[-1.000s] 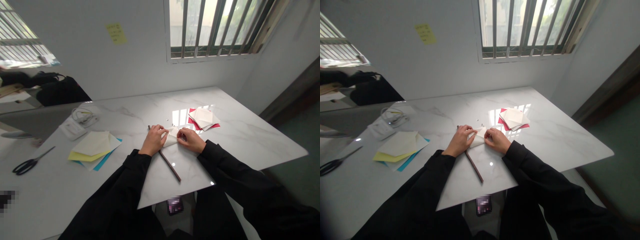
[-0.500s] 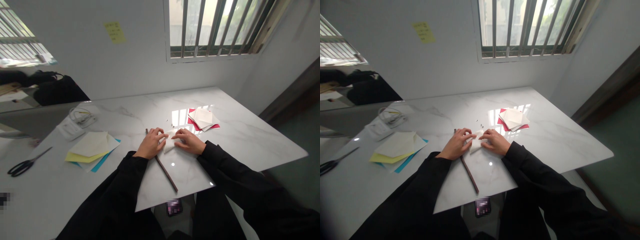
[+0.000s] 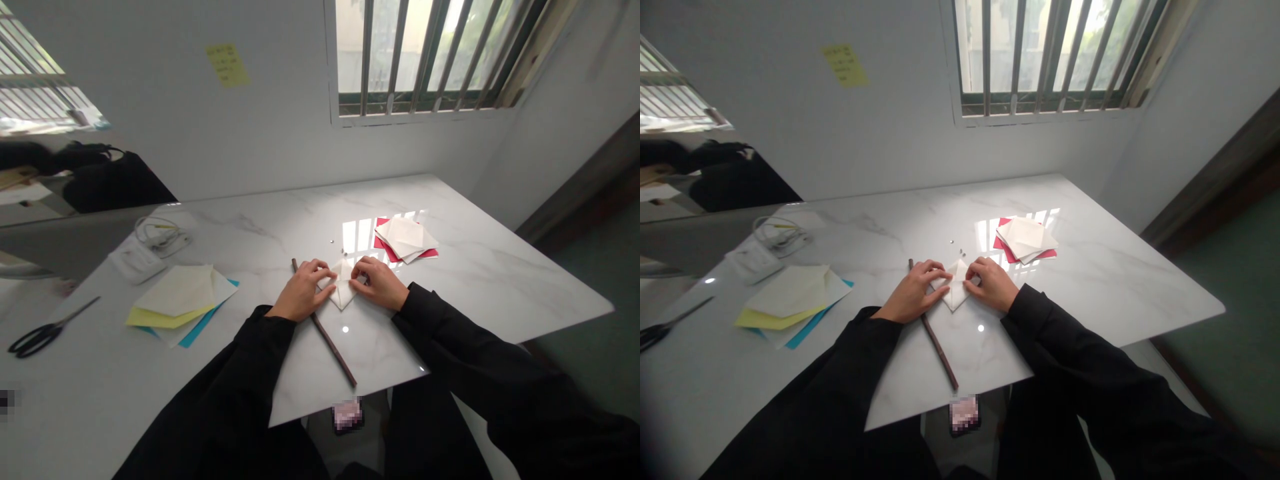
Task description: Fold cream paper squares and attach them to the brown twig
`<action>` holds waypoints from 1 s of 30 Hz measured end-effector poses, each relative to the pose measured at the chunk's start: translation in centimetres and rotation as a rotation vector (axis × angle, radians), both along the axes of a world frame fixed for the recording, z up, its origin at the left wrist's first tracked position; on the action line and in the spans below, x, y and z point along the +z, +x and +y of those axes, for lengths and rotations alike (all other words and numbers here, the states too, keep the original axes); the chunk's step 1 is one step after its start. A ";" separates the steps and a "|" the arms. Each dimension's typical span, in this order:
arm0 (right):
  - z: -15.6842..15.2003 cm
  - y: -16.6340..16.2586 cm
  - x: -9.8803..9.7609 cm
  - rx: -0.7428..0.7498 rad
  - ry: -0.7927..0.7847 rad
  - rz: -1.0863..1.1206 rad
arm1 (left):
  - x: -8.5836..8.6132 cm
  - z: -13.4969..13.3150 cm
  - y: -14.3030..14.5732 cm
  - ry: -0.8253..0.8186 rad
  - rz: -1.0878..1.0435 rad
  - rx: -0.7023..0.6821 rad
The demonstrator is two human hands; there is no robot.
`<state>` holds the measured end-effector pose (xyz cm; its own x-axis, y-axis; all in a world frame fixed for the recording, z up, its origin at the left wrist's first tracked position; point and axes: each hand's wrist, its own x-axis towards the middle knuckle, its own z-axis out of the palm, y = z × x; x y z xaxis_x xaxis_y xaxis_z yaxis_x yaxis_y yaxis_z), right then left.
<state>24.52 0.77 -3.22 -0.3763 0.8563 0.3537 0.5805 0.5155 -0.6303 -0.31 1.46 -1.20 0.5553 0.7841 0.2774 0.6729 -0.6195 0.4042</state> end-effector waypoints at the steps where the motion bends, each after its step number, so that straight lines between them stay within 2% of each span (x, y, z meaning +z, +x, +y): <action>1: 0.0 0.0 -0.1 -0.002 0.006 -0.001 | 0.0 0.0 0.1 0.003 -0.005 -0.005; 10: 0.0 0.0 -0.3 -0.004 0.025 -0.002 | 0.2 -0.2 0.4 0.007 -0.007 -0.043; 14: 0.1 0.1 -0.4 -0.004 0.028 0.000 | -0.2 -0.1 0.7 0.036 0.033 -0.063; 19: 0.4 0.2 -0.6 -0.026 0.050 0.000 | -0.6 0.2 0.8 -0.005 0.071 -0.077; 24: 1.0 0.3 -0.7 -0.034 0.105 -0.060 | -0.3 -0.1 0.9 0.049 0.054 -0.046; 30: 2.0 0.3 -1.0 -0.033 0.254 -0.140 | 0.2 -0.3 1.2 0.072 0.064 -0.025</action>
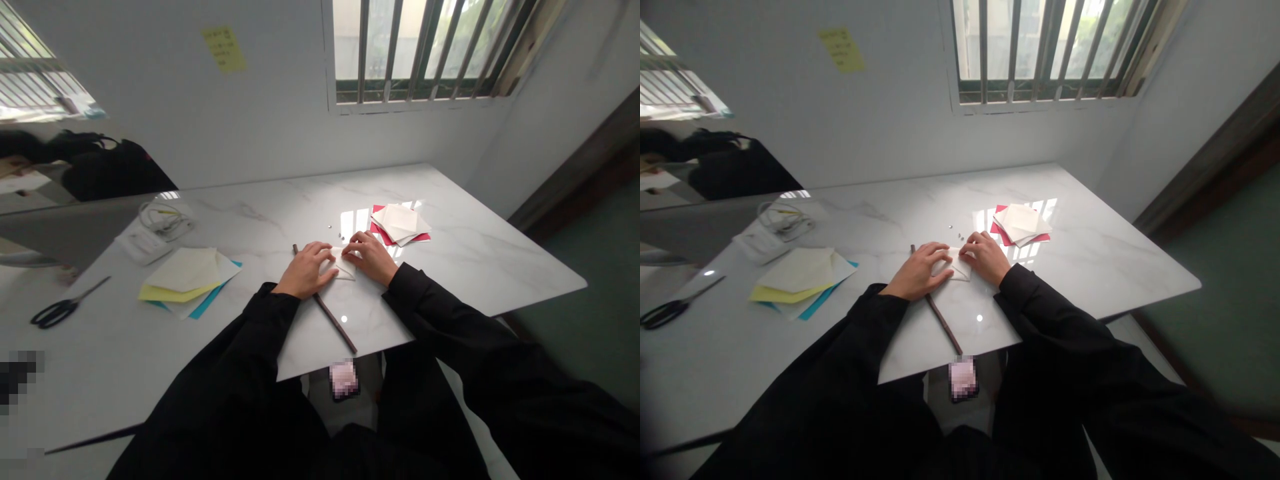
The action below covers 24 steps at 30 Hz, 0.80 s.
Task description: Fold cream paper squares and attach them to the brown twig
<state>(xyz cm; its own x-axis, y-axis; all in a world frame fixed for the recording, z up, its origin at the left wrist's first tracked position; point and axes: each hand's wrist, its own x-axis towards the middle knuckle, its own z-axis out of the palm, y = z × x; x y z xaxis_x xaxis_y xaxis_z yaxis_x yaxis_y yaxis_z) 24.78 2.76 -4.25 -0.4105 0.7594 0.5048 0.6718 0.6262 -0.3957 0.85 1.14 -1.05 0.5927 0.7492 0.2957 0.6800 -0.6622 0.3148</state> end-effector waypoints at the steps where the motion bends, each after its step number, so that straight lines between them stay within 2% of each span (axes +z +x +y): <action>1: 0.1 0.0 -0.1 -0.003 0.023 -0.009 | 0.0 0.0 0.0 -0.005 0.001 -0.004; 4: 0.1 -0.1 -0.3 -0.010 0.063 -0.020 | -0.2 0.1 -0.1 -0.058 0.011 -0.006; 7: -0.1 -0.1 -0.3 -0.010 0.037 -0.009 | -0.6 0.2 -0.3 -0.112 0.010 0.004; 11: -0.3 0.0 -0.2 -0.012 -0.003 0.021 | -0.9 0.0 -0.2 -0.099 0.047 -0.004; 16: -0.4 0.0 0.1 -0.019 0.037 0.022 | -1.2 -0.3 0.1 -0.089 0.117 -0.006; 24: -0.9 -0.3 0.4 -0.023 -0.040 0.043 | -1.1 -0.3 0.3 -0.119 0.194 -0.004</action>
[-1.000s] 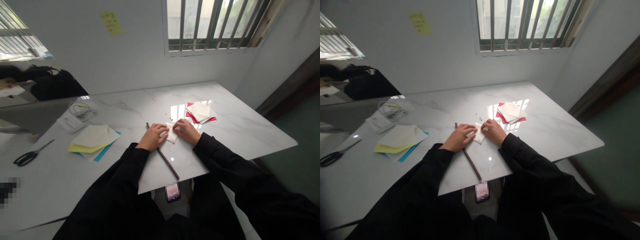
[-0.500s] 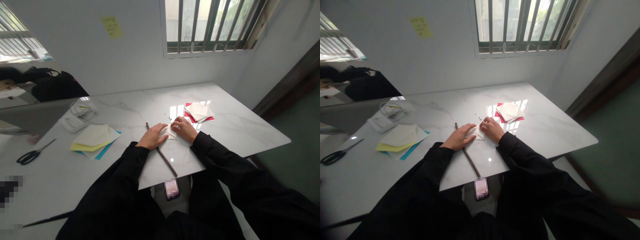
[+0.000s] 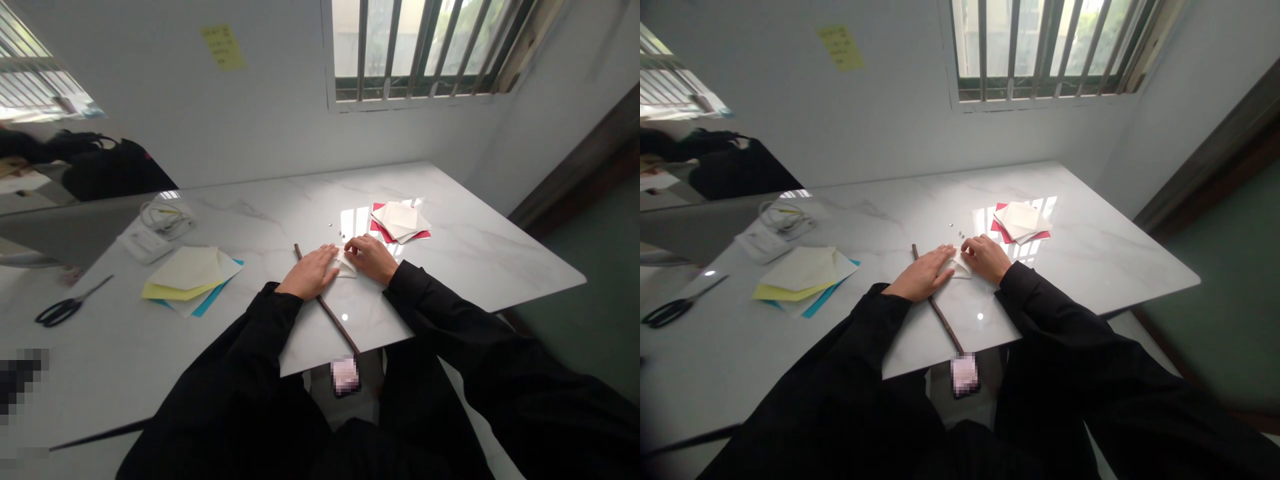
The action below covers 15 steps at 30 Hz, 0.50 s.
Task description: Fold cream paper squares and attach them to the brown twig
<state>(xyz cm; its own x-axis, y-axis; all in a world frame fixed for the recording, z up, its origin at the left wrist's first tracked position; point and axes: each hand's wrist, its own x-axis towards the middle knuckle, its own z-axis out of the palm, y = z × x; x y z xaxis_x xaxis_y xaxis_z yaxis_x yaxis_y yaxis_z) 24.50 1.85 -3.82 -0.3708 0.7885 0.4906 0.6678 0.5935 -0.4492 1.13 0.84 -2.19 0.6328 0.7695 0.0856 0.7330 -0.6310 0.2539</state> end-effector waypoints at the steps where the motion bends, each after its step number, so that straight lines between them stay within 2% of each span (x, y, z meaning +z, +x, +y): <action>1: -0.1 0.0 0.0 0.000 -0.003 0.020 | 0.0 0.0 0.0 -0.002 0.020 -0.002; 10: -0.3 0.4 -0.2 0.002 -0.056 0.180 | 0.6 -0.5 0.4 -0.062 0.174 0.007; 15: -0.4 0.4 -0.2 0.012 -0.052 0.187 | 0.8 -0.8 0.6 -0.088 0.187 0.018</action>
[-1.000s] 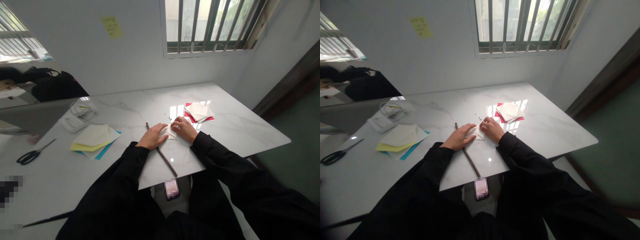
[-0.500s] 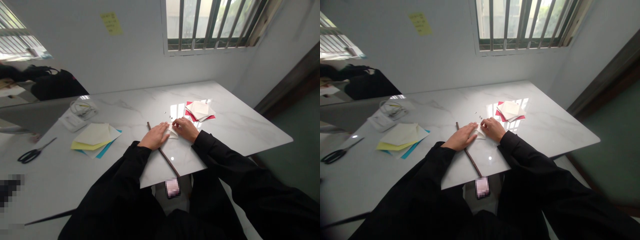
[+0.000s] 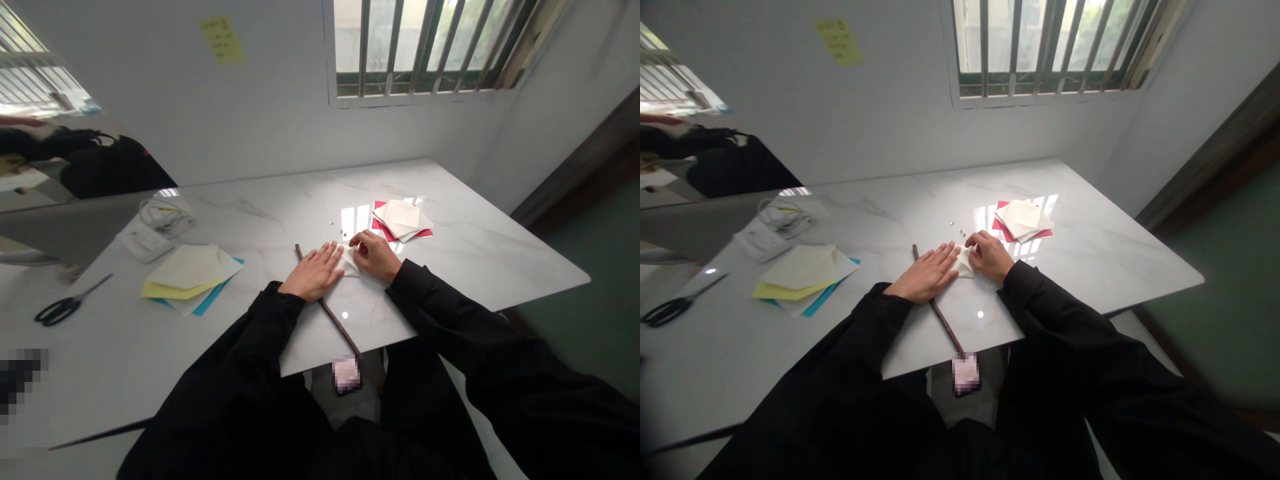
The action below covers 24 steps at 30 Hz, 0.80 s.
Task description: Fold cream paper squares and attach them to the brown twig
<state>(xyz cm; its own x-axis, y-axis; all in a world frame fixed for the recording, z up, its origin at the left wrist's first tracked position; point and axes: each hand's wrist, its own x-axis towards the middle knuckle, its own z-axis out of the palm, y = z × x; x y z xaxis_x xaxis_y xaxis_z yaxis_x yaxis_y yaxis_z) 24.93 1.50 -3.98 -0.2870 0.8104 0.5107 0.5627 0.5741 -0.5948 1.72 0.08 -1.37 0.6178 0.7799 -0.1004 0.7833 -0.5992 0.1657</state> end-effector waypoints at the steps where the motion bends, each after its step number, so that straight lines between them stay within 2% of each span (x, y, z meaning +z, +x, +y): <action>1: 0.0 0.0 0.0 0.004 -0.001 -0.009 | 0.0 0.0 0.0 0.003 0.001 0.001; 10: -0.2 -0.2 0.1 0.007 0.053 -0.141 | -0.3 -0.1 0.0 0.038 -0.035 -0.019; 24: -0.1 -0.1 0.1 0.025 0.025 -0.185 | -0.7 0.2 -0.2 0.026 -0.070 -0.028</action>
